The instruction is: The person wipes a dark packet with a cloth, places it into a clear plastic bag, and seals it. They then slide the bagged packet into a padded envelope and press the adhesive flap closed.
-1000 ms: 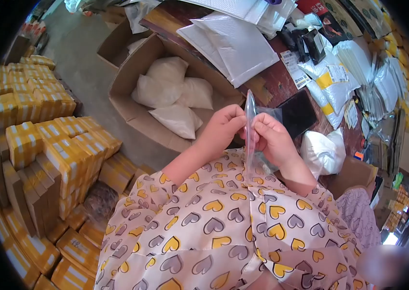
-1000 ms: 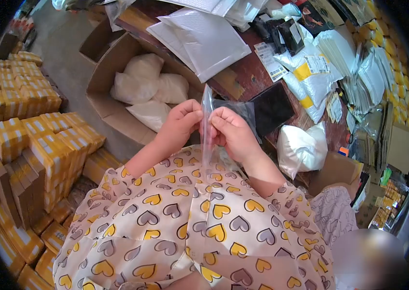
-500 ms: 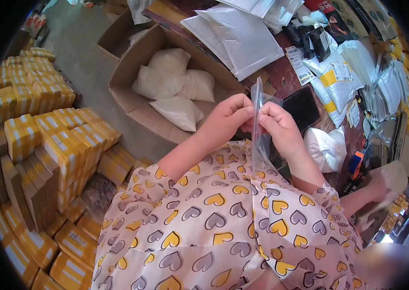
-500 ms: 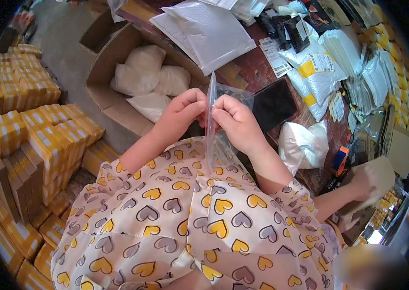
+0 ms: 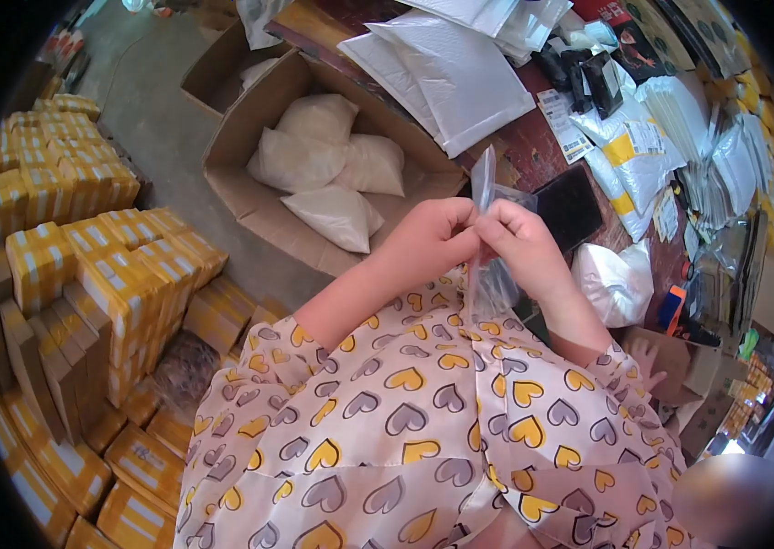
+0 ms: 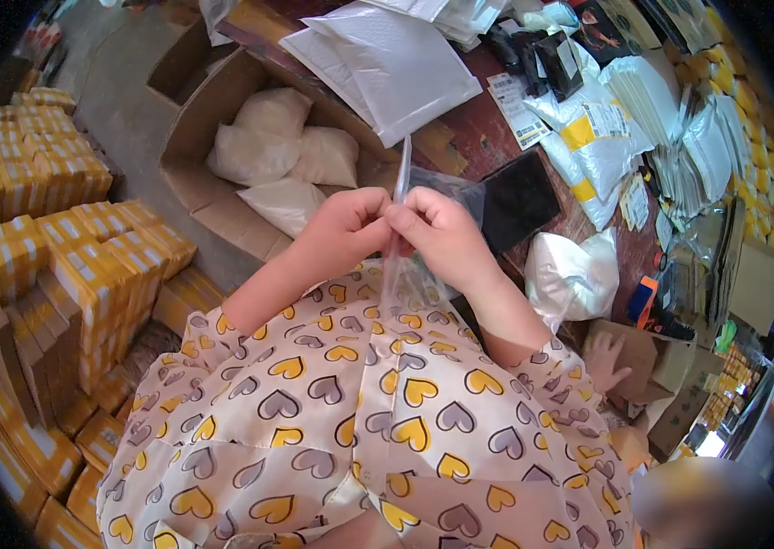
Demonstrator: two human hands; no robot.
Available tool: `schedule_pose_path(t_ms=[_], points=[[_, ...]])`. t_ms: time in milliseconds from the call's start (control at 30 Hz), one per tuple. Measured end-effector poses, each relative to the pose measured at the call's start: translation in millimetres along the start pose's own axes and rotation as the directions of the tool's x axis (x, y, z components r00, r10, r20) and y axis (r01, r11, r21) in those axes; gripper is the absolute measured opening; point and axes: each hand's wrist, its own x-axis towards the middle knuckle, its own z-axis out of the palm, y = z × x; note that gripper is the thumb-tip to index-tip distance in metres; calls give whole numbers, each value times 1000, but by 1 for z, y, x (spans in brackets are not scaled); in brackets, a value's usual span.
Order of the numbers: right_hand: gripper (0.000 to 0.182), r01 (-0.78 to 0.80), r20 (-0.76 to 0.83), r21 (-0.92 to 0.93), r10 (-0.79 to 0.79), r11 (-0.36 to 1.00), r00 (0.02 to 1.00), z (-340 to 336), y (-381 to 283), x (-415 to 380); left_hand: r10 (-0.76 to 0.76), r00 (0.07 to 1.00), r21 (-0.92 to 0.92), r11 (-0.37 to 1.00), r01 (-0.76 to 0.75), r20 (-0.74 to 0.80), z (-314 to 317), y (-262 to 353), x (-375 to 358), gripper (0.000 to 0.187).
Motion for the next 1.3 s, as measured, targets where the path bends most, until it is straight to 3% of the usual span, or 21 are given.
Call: schedule_pose_path(t_ms=[67, 133, 200, 233, 267, 333, 400, 433, 467, 533, 667, 733, 767, 800, 867, 900, 967, 1067, 1133, 1200, 1300], points=[[17, -34, 27, -47, 36, 998, 999, 1, 1, 0, 11, 999, 179, 984, -3, -46, -1, 5, -1, 17], [20, 122, -81, -402, -168, 908, 982, 7, 2, -3, 31, 995, 356, 935, 3, -91, 1, 4, -1, 16], [21, 188, -121, -479, -277, 858, 953, 12, 7, -1, 393, 912, 760, 628, -170, -121, 6, -3, 0, 18], [21, 245, -150, -556, -386, 794, 910, 13, 10, 0, 394, 912, 762, 624, -173, -116, 6, -4, -1, 18], [21, 243, -154, -555, -385, 796, 910, 13, 12, 0, 277, 944, 613, 782, -115, -177, 7, -4, -3, 17], [19, 381, -76, -787, -689, 485, 720, 10, 16, 6, 151, 968, 441, 896, -48, -202, 4, -4, -2, 17], [18, 126, -360, -713, -515, 689, 778, -26, 37, 10, -203, 888, -306, 949, 75, -413, -6, -6, -5, 16], [17, 158, -483, -409, -360, 899, 798, -37, 38, 8, -202, 892, -325, 943, 66, -405, -13, -7, -7, 14], [14, 210, -477, -434, -421, 876, 771, -37, 32, 5, -200, 890, -322, 945, 64, -411, -15, -10, -7, 14], [12, 228, -496, -361, -393, 904, 774, -27, 24, 2, -23, 932, -24, 1000, 16, -362, -12, -19, -7, 10], [12, 294, -284, -169, -332, 941, 900, 15, 24, 7, -110, 968, -85, 992, 93, -224, -4, -16, 1, 6], [10, 244, -264, -574, -459, 781, 848, 26, 5, -5, 289, 838, 708, 689, 153, -463, -11, -18, -1, 11], [9, 272, -301, -746, -672, 608, 676, 8, 15, 2, 261, 839, 740, 635, 222, -477, -32, -7, -12, 15], [9, 167, -316, -738, -554, 654, 770, -8, 24, 2, 240, 842, 770, 574, 279, -484, -49, 5, -19, 20], [9, 112, -261, -692, -392, 713, 882, -11, 47, -7, 201, 882, 686, 708, 171, -427, -41, 4, -26, 26], [14, 130, -356, -435, -303, 891, 884, -9, 58, -14, 171, 910, 571, 817, 83, -377, -39, 5, -30, 33], [23, 104, -703, -60, -117, 993, 702, -32, 101, -22, 178, 901, 596, 796, 104, -395, -44, 5, -29, 32], [36, -25, -837, 371, 346, 928, 423, -82, 154, -46, 196, 908, 679, 724, 121, -371, -52, 1, -29, 30], [47, -40, -734, 565, 525, 824, 430, -92, 155, -45, 233, 915, 742, 663, 98, -329, -53, 1, -21, 28], [56, 83, -527, 765, 546, 638, 652, -100, 165, -25, 254, 934, 845, 527, 86, -253, -53, 2, -16, 24], [55, 229, -557, 807, 573, 544, 601, -103, 156, -7, 232, 942, 846, 525, 88, -242, -50, 2, -9, 22]])
